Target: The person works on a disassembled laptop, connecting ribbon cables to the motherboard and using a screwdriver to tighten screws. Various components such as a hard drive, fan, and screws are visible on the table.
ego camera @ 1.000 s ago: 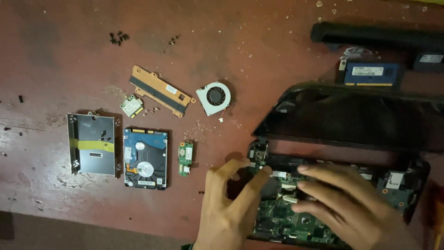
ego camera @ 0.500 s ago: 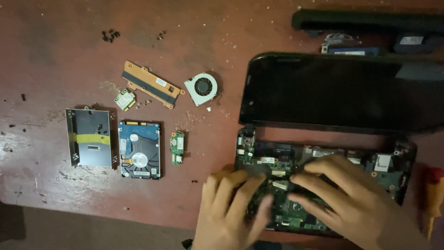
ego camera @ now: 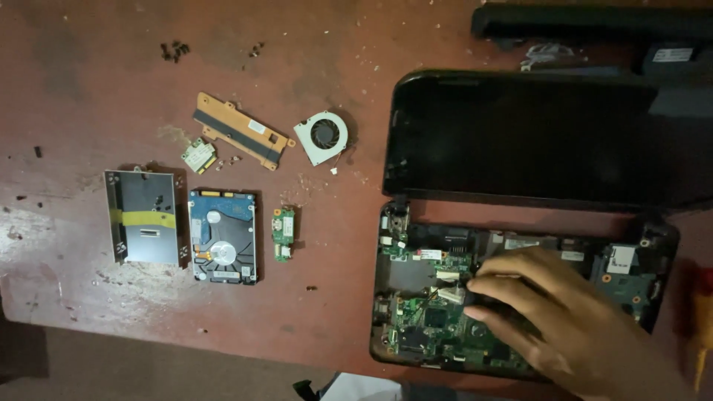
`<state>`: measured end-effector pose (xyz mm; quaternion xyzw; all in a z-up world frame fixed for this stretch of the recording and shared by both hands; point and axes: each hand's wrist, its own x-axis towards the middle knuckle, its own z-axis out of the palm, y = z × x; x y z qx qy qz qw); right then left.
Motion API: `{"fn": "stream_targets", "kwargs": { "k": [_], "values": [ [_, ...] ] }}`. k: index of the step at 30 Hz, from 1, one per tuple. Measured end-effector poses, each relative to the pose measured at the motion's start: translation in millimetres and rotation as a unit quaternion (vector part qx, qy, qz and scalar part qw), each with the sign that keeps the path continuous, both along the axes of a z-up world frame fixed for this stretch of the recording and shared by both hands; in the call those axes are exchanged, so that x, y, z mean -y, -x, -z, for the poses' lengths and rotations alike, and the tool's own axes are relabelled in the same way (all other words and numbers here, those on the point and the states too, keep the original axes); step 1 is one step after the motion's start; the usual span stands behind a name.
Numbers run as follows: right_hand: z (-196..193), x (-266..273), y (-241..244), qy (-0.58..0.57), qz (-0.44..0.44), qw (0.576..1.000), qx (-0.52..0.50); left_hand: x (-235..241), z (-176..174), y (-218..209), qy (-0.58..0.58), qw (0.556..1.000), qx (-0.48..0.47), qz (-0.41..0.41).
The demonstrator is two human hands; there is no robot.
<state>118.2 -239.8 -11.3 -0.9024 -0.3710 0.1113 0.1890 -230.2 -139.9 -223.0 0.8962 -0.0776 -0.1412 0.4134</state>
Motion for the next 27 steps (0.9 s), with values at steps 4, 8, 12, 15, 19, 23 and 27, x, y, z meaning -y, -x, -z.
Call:
{"fn": "stream_targets", "kwargs": {
  "k": [4,8,12,15,19,23,27],
  "values": [
    [-3.0,2.5,-0.2,-0.046,0.067,0.989,-0.123,36.9,94.0,-24.4,-0.007,1.0,0.008,-0.005],
    [0.7,3.3,3.9,0.001,0.055,0.993,-0.106,41.6,144.7,-83.4,-0.017,0.999,0.032,-0.015],
    [-8.0,-2.5,-3.0,-0.062,0.046,0.992,-0.095,-25.0,55.1,-222.6,-0.023,0.998,0.056,-0.02],
    [-9.1,-6.3,-1.8,-0.054,0.046,0.996,-0.06,-64.5,-142.0,-296.5,-0.03,0.997,0.067,-0.026],
    [-8.4,-4.4,-3.5,0.001,0.002,0.999,-0.044,-124.3,-207.9,-293.8,-0.058,0.993,0.098,-0.015],
    [-12.6,-2.9,-6.5,-0.008,-0.024,1.0,0.015,-127.6,-205.2,-294.3,-0.052,0.992,0.114,0.015],
    [-13.2,-1.6,-3.4,-0.049,-0.05,0.997,0.019,-130.8,-203.9,-294.7,-0.019,0.99,0.14,0.002]
  ]
}}
